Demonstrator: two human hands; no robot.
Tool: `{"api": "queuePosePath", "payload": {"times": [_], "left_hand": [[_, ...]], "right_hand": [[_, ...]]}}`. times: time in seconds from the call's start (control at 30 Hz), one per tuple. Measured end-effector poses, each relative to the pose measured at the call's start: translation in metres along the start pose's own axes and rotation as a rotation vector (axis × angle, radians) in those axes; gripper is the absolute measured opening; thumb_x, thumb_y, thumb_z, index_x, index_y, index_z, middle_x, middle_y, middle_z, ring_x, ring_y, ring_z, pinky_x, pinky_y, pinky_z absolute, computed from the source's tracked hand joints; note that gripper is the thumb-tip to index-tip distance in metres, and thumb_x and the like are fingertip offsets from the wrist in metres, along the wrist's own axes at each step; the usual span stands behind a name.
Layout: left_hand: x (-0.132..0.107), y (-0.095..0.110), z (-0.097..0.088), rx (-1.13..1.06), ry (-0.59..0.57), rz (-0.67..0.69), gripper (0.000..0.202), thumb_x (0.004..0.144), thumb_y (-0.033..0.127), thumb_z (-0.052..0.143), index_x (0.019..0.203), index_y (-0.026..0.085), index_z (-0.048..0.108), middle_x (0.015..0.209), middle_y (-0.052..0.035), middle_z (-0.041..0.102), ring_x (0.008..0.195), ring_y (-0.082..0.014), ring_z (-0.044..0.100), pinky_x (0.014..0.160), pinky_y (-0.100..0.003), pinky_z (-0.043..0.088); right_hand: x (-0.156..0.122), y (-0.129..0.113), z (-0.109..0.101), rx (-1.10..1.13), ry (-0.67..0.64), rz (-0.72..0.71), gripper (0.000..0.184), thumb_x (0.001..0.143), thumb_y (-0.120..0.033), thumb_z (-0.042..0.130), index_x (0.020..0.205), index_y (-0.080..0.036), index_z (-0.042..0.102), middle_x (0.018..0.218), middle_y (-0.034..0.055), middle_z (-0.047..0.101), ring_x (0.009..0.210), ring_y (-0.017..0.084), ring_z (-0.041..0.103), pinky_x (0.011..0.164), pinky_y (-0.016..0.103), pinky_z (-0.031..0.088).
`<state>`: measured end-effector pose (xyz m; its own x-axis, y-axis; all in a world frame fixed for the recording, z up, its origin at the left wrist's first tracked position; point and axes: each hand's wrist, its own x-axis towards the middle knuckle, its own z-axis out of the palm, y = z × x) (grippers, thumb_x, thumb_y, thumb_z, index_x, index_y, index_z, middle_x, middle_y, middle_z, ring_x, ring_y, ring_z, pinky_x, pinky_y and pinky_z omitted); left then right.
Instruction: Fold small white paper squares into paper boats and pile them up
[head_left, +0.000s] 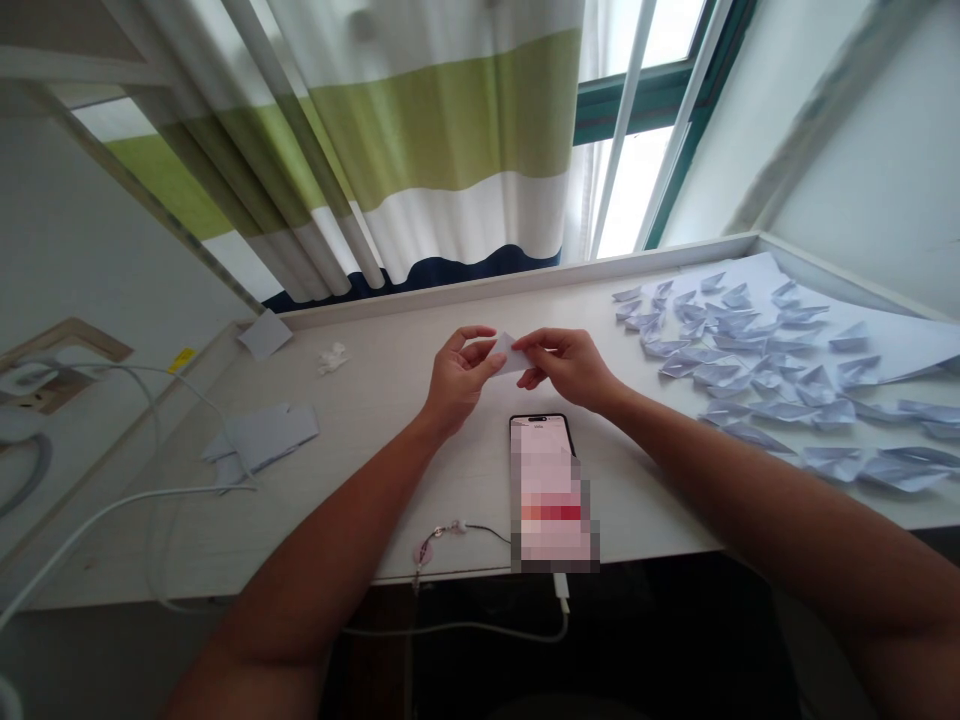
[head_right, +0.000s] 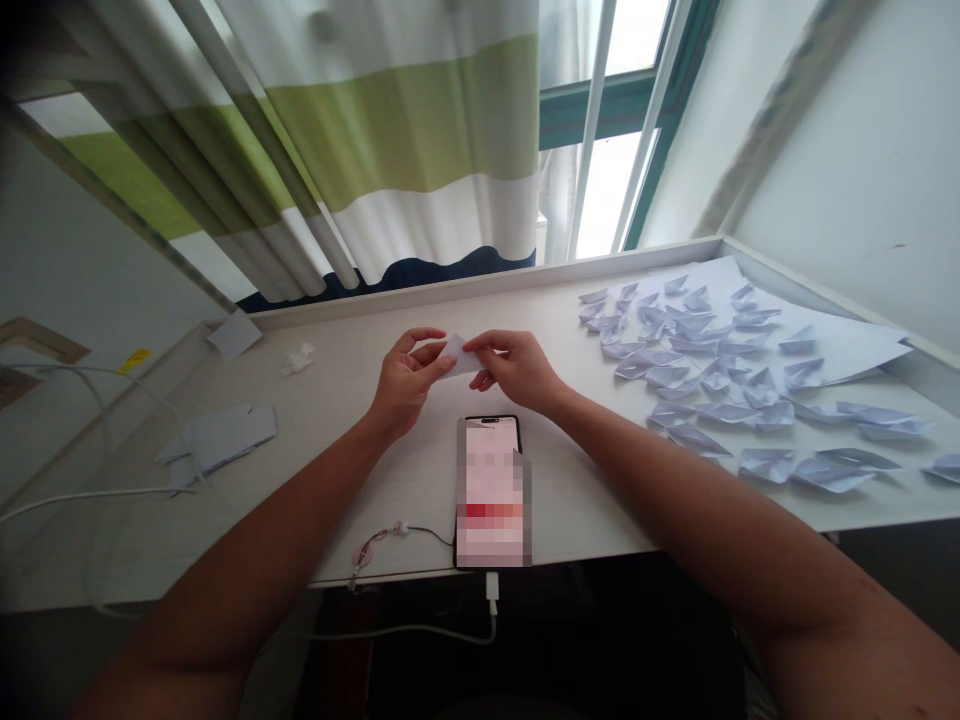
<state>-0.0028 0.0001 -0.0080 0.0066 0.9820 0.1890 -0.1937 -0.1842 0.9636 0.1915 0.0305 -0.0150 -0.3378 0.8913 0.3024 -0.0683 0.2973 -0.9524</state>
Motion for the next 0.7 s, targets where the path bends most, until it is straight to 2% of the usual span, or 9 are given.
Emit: {"api": "queuePosePath", "payload": {"times": [0.17, 0.27, 0.37, 0.47, 0.6, 0.7], "left_hand": [[0.005, -0.001, -0.003, -0.003, 0.077, 0.012, 0.025, 0.077, 0.032, 0.091, 0.095, 0.02, 0.079, 0.094, -0.0035, 0.082, 0.092, -0.0194, 0.075, 0.096, -0.038, 0.059], [0.007, 0.001, -0.004, -0.041, 0.035, 0.005, 0.028, 0.073, 0.029, 0.093, 0.098, 0.019, 0.084, 0.104, -0.0058, 0.084, 0.102, -0.0216, 0.076, 0.103, -0.04, 0.058], [0.005, 0.003, -0.004, -0.044, -0.053, 0.014, 0.045, 0.068, 0.023, 0.097, 0.111, 0.022, 0.085, 0.117, -0.0063, 0.084, 0.107, -0.0212, 0.075, 0.104, -0.039, 0.058], [0.005, 0.003, -0.005, -0.038, -0.092, 0.024, 0.054, 0.064, 0.019, 0.1, 0.116, 0.023, 0.085, 0.12, -0.0062, 0.083, 0.104, -0.0197, 0.076, 0.1, -0.037, 0.06], [0.007, 0.0, -0.007, -0.015, -0.11, 0.054, 0.052, 0.067, 0.026, 0.103, 0.116, 0.021, 0.085, 0.116, -0.0075, 0.084, 0.101, -0.0209, 0.077, 0.1, -0.039, 0.061], [0.008, -0.003, -0.007, 0.021, -0.081, 0.079, 0.043, 0.072, 0.037, 0.102, 0.108, 0.019, 0.087, 0.107, -0.0075, 0.085, 0.097, -0.0206, 0.078, 0.096, -0.038, 0.061]], "right_hand": [[-0.003, -0.007, -0.006, -0.192, -0.094, -0.141, 0.036, 0.089, -0.044, 0.085, 0.118, -0.022, 0.083, 0.11, 0.0089, 0.083, 0.087, 0.024, 0.08, 0.067, 0.038, 0.07], [-0.002, -0.008, -0.01, -0.288, -0.101, -0.207, 0.038, 0.089, -0.041, 0.086, 0.122, -0.023, 0.083, 0.117, 0.0101, 0.082, 0.096, 0.027, 0.078, 0.071, 0.04, 0.07], [-0.001, -0.007, -0.013, -0.272, -0.094, -0.2, 0.04, 0.092, -0.045, 0.084, 0.125, -0.022, 0.083, 0.109, 0.0093, 0.082, 0.089, 0.025, 0.078, 0.072, 0.042, 0.07], [0.001, -0.006, -0.015, -0.22, -0.092, -0.162, 0.044, 0.092, -0.05, 0.085, 0.124, -0.021, 0.084, 0.098, 0.0066, 0.081, 0.076, 0.021, 0.076, 0.072, 0.043, 0.07], [0.001, -0.005, -0.012, -0.143, -0.073, -0.157, 0.042, 0.093, -0.057, 0.083, 0.11, -0.019, 0.085, 0.101, 0.0087, 0.082, 0.087, 0.023, 0.078, 0.066, 0.037, 0.071], [0.001, -0.003, -0.008, -0.143, -0.038, -0.147, 0.044, 0.096, -0.061, 0.077, 0.098, -0.018, 0.082, 0.088, 0.0076, 0.08, 0.082, 0.022, 0.078, 0.06, 0.033, 0.068]]}}
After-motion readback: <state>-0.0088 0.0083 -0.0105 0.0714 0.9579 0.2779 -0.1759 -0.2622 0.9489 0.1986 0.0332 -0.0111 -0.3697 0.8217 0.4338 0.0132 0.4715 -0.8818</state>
